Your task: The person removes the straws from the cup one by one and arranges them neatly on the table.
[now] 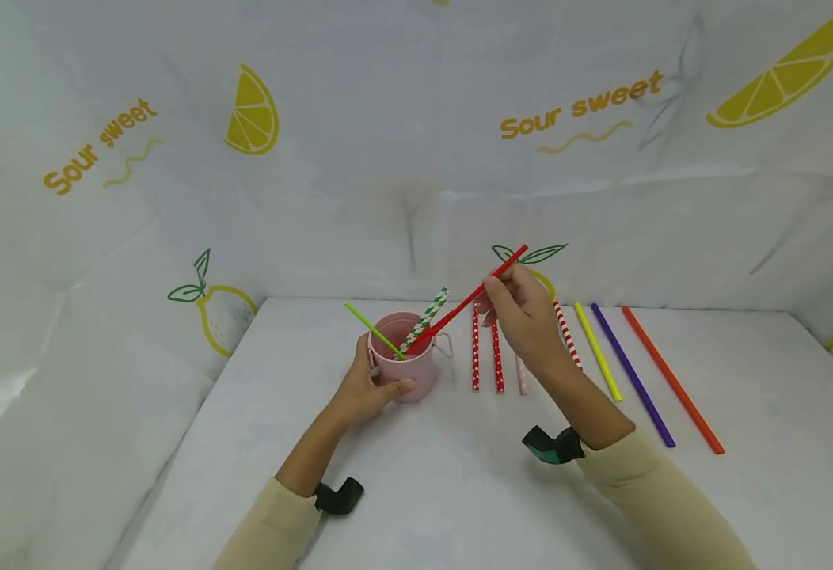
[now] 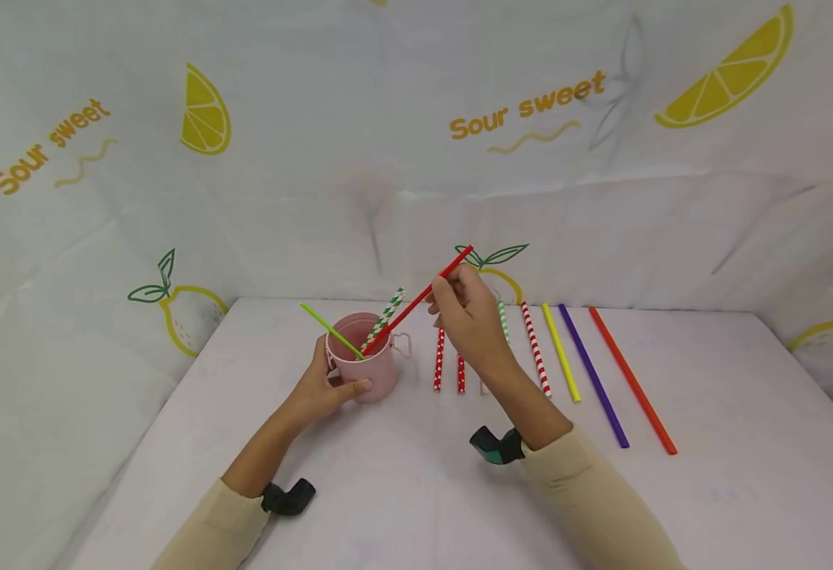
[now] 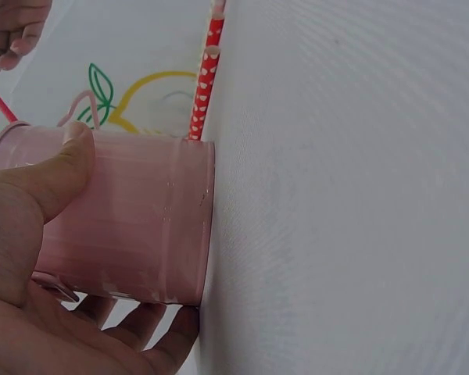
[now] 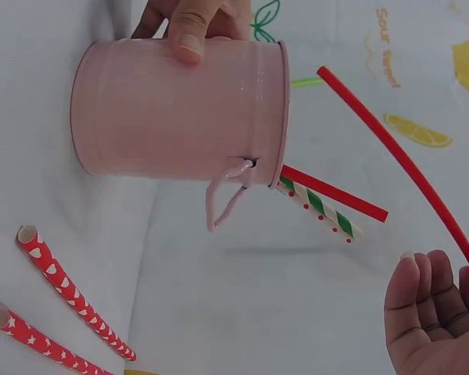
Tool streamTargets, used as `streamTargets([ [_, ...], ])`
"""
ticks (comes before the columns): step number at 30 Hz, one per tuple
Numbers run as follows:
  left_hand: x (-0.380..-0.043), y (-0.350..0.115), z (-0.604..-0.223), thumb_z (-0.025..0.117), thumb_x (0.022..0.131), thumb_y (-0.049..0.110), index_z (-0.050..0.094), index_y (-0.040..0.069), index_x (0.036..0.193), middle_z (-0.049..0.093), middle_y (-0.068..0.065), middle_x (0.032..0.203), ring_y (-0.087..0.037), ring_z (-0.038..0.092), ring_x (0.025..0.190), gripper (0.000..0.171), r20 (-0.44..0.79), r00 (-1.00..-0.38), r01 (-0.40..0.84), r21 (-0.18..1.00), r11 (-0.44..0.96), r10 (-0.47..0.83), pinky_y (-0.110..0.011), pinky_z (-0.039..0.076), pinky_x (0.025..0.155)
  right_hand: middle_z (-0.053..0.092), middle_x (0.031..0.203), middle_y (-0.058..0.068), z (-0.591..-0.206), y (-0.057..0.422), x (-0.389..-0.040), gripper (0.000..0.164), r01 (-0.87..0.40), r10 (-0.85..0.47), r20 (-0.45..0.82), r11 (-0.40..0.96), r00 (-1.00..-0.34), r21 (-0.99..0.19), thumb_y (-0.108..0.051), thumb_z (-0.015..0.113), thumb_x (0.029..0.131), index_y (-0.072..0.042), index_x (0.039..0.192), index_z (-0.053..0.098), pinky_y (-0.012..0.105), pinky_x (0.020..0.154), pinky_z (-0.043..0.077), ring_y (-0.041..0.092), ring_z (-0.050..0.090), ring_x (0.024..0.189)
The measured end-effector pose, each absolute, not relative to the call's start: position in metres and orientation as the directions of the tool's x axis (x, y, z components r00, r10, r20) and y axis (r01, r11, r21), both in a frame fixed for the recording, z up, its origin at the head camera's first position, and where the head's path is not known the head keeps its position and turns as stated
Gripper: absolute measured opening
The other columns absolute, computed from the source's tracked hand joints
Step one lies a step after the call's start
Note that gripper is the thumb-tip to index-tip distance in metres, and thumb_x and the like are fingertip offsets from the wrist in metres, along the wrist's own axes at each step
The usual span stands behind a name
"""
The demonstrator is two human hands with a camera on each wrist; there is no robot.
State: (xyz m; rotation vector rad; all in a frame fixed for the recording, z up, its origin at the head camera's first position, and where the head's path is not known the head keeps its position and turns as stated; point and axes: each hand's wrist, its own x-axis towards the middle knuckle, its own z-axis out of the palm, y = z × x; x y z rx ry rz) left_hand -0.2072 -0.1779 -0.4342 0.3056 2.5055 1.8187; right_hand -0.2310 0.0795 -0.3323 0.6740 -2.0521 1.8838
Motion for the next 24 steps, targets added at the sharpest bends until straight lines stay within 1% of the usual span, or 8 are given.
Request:
streamTargets([
  [3,-0.205,-0.176,-0.429,0.081,0.083,0.007,0.015,0.009,0.155,0.036,-0.014,0.153,-0.035,0.035,0.141,0.097,0.087,-0.980,0.138,0.946,0.293,0.181,-0.055,0.040,0.107,0.058,0.085,0.026,-0.333,0.083,-0.227,0.021,-0.460,-0.175,0.451,0.014,-0.875,-0.888,-0.013,0.050,0.105,0.007,0.101,0.052,0.029,0.061,0.056,0.037,0.058,0.076],
  [7,-0.195,-0.173,-0.411,0.079,0.084,0.005,0.015,0.004,0.154,0.035,-0.018,0.153,-0.036,0.034,0.141,0.095,0.082,-0.977,0.137,0.947,0.291,0.195,-0.054,0.040,0.108,0.058,0.084,0.026,-0.338,0.089,-0.220,0.022,-0.383,-0.226,0.364,0.043,-0.903,-0.923,-0.014,0.052,0.105,0.006,0.096,0.052,0.030,0.060,0.056,0.028,0.059,0.070],
  [10,-0.188,-0.171,-0.400,0.078,0.085,0.005,0.017,0.001,0.152,0.037,-0.020,0.151,-0.037,0.035,0.139,0.091,0.095,-0.975,0.151,0.947,0.282,0.203,-0.055,0.040,0.108,0.059,0.081,0.021,-0.343,0.095,-0.212,0.021,-0.318,-0.280,0.283,0.090,-0.917,-0.944,-0.014,0.055,0.104,0.006,0.096,0.053,0.031,0.059,0.056,0.026,0.058,0.067],
  [12,-0.187,-0.170,-0.399,0.078,0.085,0.004,0.017,0.001,0.152,0.038,-0.019,0.150,-0.036,0.036,0.139,0.090,0.096,-0.975,0.151,0.949,0.277,0.202,-0.054,0.039,0.108,0.059,0.078,0.017,-0.349,0.099,-0.208,0.020,-0.277,-0.324,0.224,0.126,-0.919,-0.953,-0.013,0.057,0.102,0.005,0.097,0.054,0.032,0.058,0.055,0.028,0.058,0.064],
  [14,-0.187,-0.169,-0.398,0.078,0.085,0.004,0.017,0.001,0.151,0.039,-0.019,0.150,-0.036,0.036,0.139,0.090,0.097,-0.976,0.149,0.950,0.276,0.196,-0.055,0.039,0.109,0.058,0.075,0.015,-0.356,0.103,-0.205,0.019,-0.242,-0.367,0.170,0.160,-0.915,-0.957,-0.014,0.059,0.101,0.004,0.097,0.056,0.032,0.057,0.055,0.028,0.057,0.062],
  [17,-0.193,-0.171,-0.409,0.080,0.085,0.006,0.017,0.005,0.153,0.038,-0.016,0.151,-0.034,0.035,0.140,0.093,0.089,-0.978,0.139,0.951,0.277,0.188,-0.054,0.037,0.110,0.058,0.071,0.015,-0.368,0.108,-0.201,0.018,-0.212,-0.419,0.116,0.190,-0.900,-0.959,-0.014,0.062,0.100,0.003,0.095,0.058,0.033,0.055,0.055,0.026,0.056,0.059],
  [22,-0.208,-0.178,-0.436,0.084,0.083,0.016,0.019,0.016,0.153,0.040,-0.008,0.151,-0.030,0.039,0.138,0.096,0.091,-0.981,0.141,0.944,0.298,0.174,-0.051,0.041,0.107,0.059,0.070,0.015,-0.381,0.113,-0.194,0.019,-0.137,-0.470,0.023,0.210,-0.882,-0.968,-0.015,0.063,0.099,0.004,0.096,0.059,0.031,0.056,0.055,0.021,0.056,0.058],
  [24,-0.208,-0.179,-0.436,0.085,0.082,0.019,0.020,0.018,0.152,0.041,-0.006,0.150,-0.029,0.040,0.137,0.096,0.084,-0.982,0.134,0.941,0.310,0.167,-0.050,0.043,0.106,0.059,0.071,0.014,-0.385,0.115,-0.192,0.020,-0.105,-0.483,-0.015,0.219,-0.875,-0.970,-0.015,0.063,0.099,0.004,0.096,0.060,0.030,0.056,0.054,0.020,0.056,0.059],
])
